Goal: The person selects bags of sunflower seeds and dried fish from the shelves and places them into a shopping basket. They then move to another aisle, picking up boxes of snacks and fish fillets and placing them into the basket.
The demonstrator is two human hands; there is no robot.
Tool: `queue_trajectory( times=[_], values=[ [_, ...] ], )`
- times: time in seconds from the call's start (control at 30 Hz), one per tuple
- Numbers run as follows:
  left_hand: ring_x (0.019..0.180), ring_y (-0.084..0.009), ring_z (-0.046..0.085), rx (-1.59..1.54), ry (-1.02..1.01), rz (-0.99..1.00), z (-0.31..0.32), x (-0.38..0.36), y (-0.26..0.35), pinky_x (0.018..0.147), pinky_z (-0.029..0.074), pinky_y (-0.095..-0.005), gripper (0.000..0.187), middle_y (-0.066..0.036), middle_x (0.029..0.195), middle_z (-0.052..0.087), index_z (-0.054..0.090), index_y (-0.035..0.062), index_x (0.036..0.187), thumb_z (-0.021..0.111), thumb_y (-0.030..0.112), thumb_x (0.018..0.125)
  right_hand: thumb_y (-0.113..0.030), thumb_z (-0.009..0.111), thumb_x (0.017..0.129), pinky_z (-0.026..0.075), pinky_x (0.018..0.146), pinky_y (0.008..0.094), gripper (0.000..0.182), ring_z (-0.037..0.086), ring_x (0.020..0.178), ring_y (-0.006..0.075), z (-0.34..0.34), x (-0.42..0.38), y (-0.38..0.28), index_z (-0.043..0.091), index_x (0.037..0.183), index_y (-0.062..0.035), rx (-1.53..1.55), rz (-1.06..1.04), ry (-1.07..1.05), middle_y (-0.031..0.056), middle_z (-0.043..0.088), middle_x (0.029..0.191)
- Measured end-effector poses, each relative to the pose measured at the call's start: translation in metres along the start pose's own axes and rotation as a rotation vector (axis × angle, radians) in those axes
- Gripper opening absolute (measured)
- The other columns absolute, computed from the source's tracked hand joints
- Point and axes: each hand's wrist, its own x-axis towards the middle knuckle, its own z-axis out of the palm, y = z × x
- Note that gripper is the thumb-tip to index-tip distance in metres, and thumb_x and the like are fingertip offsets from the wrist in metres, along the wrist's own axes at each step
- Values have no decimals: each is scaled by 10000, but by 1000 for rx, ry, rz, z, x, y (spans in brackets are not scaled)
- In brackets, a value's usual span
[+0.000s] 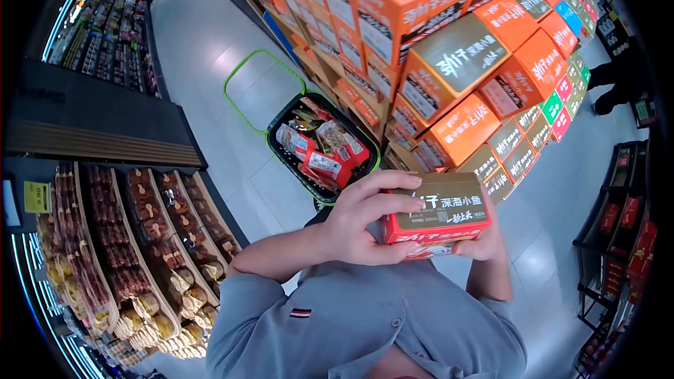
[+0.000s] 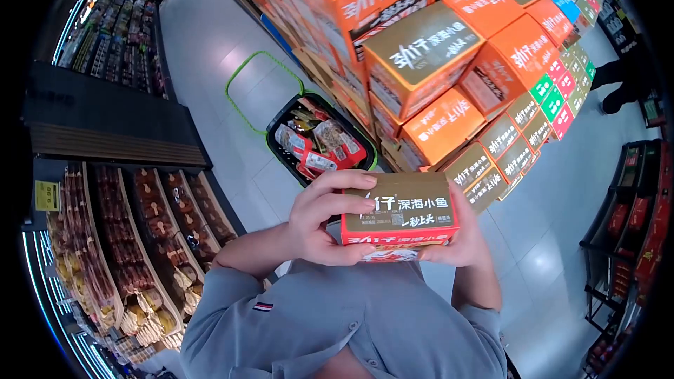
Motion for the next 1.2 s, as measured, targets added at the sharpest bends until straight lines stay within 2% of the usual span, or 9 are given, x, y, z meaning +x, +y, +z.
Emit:
queue_trajectory(
  times=[0.2,0.27,0.33,0.5,0.63,0.77,0.97,1.13,1.2],
  values=[
    [1108,-283,535,-7,26,-330,-77,-79,-79,931,434,-369,545,-187,1199,511,503,20,1193,748,202,741,-210,771,748,391,998,357,820,499,1172,198,86,50,83,298,1370,38,-50,211,74,138,506,1270],
    [1125,-232,515,-370,162,-719,-96,-112,-113,919,444,-349,595,-176,1214,495,409,-5,1273,718,188,803,-206,731,782,426,964,342,736,530,1133,190,116,82,120,327,1348,36,92,417,204,136,533,1238],
    [1115,-213,527,-602,323,-871,-117,-142,-152,906,468,-318,756,-182,1243,475,233,-43,1365,704,229,840,-170,656,845,458,930,338,601,563,1090,198,147,111,164,354,1327,25,206,475,339,145,550,1213],
    [1087,-225,574,-873,360,-1321,-175,-216,-224,892,494,-321,817,-194,1233,502,222,-37,1379,728,275,818,-204,625,893,501,884,338,543,585,1068,203,206,170,255,363,1324,-3,413,695,491,135,549,1202],
    [1052,-219,596,-924,421,-1443,-215,-249,-276,873,509,-324,762,-160,1198,535,304,-28,1342,755,240,789,-285,624,898,516,864,365,600,589,1062,199,228,199,321,322,1368,-66,410,848,547,122,542,1209],
    [1005,-223,621,-888,564,-1482,-238,-271,-365,820,538,-341,746,-142,1145,568,324,-18,1319,765,242,776,-399,607,891,427,917,397,701,497,1152,255,238,199,339,283,1412,-61,9,1013,469,137,528,1182],
    [939,-263,648,-901,875,-1473,-258,-280,-531,752,565,-388,711,-148,1152,577,375,45,1325,779,142,748,-287,619,894,500,755,298,487,609,922,184,216,114,338,468,1265,-11,-168,1266,658,111,594,1052],
    [954,-240,641,-924,871,-1427,-257,-267,-588,748,565,-380,784,-133,1139,576,345,56,1350,805,158,724,-221,608,894,512,675,285,392,628,818,164,216,88,345,524,1196,14,-282,1285,799,99,634,965],
    [961,-235,638,-1011,724,-1385,-258,-265,-603,751,560,-361,789,-138,1143,573,344,31,1343,809,180,723,-193,605,893,508,662,277,367,618,802,145,219,87,352,532,1184,19,-409,1270,687,94,640,928]
  ],
)
